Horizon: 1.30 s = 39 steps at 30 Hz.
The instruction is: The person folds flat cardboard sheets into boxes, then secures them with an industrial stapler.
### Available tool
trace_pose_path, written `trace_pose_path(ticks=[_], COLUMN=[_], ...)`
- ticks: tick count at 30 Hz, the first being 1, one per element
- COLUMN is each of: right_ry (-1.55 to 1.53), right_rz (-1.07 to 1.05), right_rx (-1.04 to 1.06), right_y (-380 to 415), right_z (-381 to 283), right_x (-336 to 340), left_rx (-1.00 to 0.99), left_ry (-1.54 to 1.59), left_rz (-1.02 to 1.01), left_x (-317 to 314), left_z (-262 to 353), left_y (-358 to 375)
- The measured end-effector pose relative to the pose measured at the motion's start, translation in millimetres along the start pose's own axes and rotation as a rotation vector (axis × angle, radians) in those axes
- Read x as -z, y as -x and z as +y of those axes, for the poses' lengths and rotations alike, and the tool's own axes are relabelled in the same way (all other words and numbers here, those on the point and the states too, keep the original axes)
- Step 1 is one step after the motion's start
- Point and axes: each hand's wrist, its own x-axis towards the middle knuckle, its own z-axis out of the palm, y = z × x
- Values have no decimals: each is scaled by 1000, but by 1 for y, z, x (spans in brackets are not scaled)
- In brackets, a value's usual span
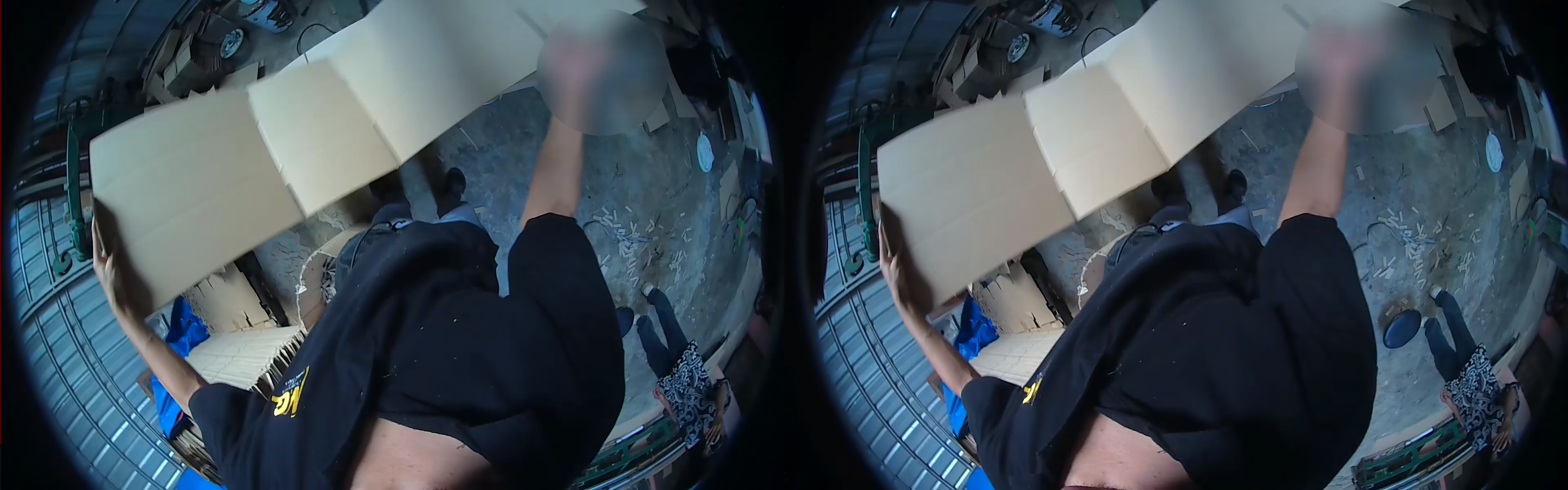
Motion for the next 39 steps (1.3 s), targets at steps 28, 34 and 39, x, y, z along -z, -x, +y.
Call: trace_pose_path(ticks=[28,34,39], right_ry=[673,617,449], right_rz=[-180,-181,117], right_rx=[-606,-956,-306], right_y=[188,262,268], right_z=[103,173,150], right_x=[26,2,-64], left_rx=[-7,-30,-214], left_ry=[439,193,-6], left_rz=[-74,-117,-145], left_x=[-513,-367,-353], left_z=[94,54,97], left_y=[-20,-37,-52])
